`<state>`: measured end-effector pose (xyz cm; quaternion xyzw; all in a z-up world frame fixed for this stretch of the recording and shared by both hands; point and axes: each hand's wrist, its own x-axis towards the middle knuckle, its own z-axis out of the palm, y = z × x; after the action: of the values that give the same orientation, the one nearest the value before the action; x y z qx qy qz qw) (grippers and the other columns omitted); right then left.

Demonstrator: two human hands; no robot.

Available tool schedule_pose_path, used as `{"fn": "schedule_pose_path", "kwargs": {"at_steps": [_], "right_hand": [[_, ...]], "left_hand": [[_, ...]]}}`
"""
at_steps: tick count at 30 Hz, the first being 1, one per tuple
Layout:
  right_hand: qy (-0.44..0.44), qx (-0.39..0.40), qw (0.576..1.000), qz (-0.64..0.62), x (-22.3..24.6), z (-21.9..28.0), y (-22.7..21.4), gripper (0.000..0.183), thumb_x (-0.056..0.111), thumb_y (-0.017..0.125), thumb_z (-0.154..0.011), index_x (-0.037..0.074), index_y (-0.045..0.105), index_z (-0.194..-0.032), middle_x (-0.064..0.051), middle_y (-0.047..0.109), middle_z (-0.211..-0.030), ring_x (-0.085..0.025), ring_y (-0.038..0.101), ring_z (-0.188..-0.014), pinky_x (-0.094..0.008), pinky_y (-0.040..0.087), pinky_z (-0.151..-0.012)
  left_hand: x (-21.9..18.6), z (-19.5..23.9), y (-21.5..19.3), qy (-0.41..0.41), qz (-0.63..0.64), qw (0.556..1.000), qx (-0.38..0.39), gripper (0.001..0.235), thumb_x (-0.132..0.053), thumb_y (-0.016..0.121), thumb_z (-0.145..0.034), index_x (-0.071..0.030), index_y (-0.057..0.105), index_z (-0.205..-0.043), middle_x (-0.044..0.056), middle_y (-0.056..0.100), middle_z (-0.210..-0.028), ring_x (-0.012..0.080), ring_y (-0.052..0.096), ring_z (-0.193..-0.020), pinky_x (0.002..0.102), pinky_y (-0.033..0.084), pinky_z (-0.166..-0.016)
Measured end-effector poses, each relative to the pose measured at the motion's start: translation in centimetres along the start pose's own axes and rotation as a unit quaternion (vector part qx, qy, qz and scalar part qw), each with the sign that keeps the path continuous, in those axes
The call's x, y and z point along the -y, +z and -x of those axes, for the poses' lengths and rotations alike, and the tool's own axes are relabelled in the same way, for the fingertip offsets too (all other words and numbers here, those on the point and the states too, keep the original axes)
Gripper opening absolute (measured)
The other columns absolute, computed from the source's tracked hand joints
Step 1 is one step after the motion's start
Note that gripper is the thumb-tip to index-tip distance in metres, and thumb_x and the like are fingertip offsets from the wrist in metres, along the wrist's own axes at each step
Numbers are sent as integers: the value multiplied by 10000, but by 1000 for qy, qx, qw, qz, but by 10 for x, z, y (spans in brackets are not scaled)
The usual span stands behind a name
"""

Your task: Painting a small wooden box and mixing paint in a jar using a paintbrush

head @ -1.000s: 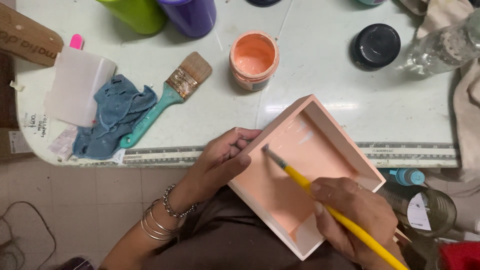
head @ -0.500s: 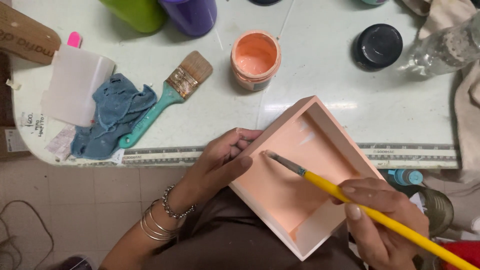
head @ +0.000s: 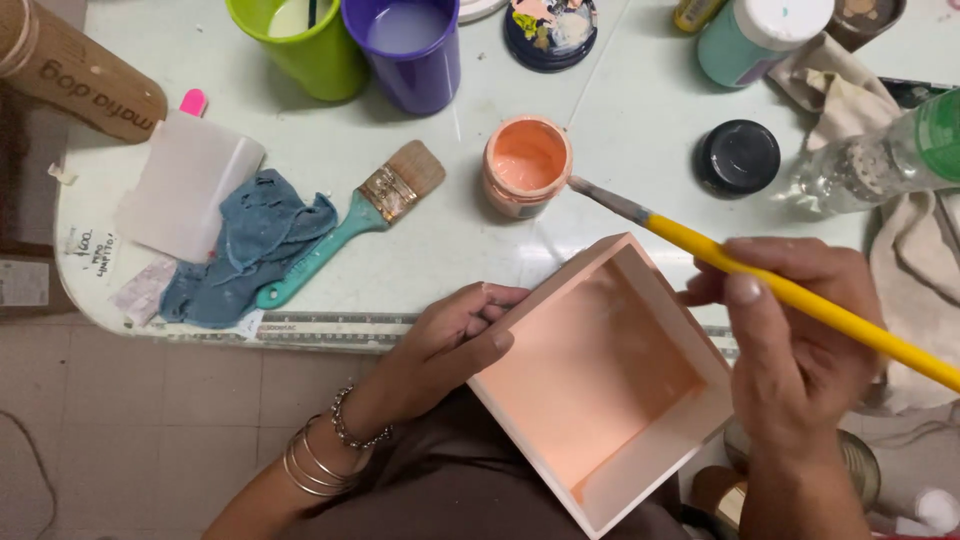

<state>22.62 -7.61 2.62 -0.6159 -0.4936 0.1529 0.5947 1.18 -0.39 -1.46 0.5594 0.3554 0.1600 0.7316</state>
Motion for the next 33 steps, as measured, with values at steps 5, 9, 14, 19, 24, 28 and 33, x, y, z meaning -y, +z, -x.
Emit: {"fn": "schedule_pose_path", "kwargs": {"at_steps": [5, 9, 14, 19, 24, 28, 33], "right_hand": [[-57, 126, 988, 69, 5, -17, 8, 155, 9, 479, -935, -124, 504, -1011, -208, 529, -900, -228, 613, -678, -255, 500, -617], [-78, 91, 991, 62, -3, -11, 2, 130, 13, 461, -945, -115, 454, -967, -233, 518, -910, -258, 591, -641, -275, 474, -584], [-62, 9, 997, 42, -4, -10, 5, 196, 63, 458, -964, -108, 382, -1022, -256, 483, -961, -306, 566, -661, -319, 519, -581], [-64, -23, 998, 4, -8, -5, 13, 154, 19, 482, -964, -79, 383, -1030, -221, 458, -837, -246, 522, -588, -298, 506, -570], [-62, -69, 996, 1, -3, 4, 17, 150, 73, 445, -965, -51, 382, -1023, -227, 434, -848, -243, 498, -620, -352, 545, -578], [-36, -76, 996, 1, 7, 10, 21, 252, 178, 425, -913, -52, 384, -1005, -238, 464, -810, -277, 508, -596, -328, 499, -584], [-68, 21, 996, 61, 2, 11, 15, 125, 15, 484, -887, -101, 480, -932, -252, 557, -860, -273, 616, -623, -277, 513, -613]], "left_hand": [[-7, 2, -2, -6, -16, 1000, 4, 562, -401, 482, -783, -43, 494, -1216, 67, 609, -1071, 114, 584, -827, 239, 482, -683], [-6, 1, -7, -15, -99, 995, -20, 503, -353, 470, -809, -65, 498, -1220, 74, 620, -1045, 147, 614, -839, 258, 497, -715], [-15, -3, -8, 252, -333, 901, -117, 329, -244, 516, -862, -4, 548, -1084, 101, 672, -889, 195, 676, -776, 305, 531, -668], [-23, -13, -11, 272, -451, 826, -201, 247, -283, 506, -888, -59, 572, -969, 67, 639, -697, 277, 617, -592, 404, 436, -465], [-28, -49, -31, 282, -397, 837, -250, 593, -260, 769, -712, 0, 392, -1088, 109, 465, -1007, 253, 504, -869, 352, 413, -840], [-25, -81, -35, 202, -347, 891, -212, 1051, -235, 893, -531, -2, 207, -1292, 128, 431, -1275, 318, 445, -1184, 376, 374, -964], [-13, -80, -34, 362, -334, 841, -224, 843, -151, 842, -651, -17, 280, -1265, 133, 582, -1175, 270, 577, -1111, 354, 437, -961]]}}
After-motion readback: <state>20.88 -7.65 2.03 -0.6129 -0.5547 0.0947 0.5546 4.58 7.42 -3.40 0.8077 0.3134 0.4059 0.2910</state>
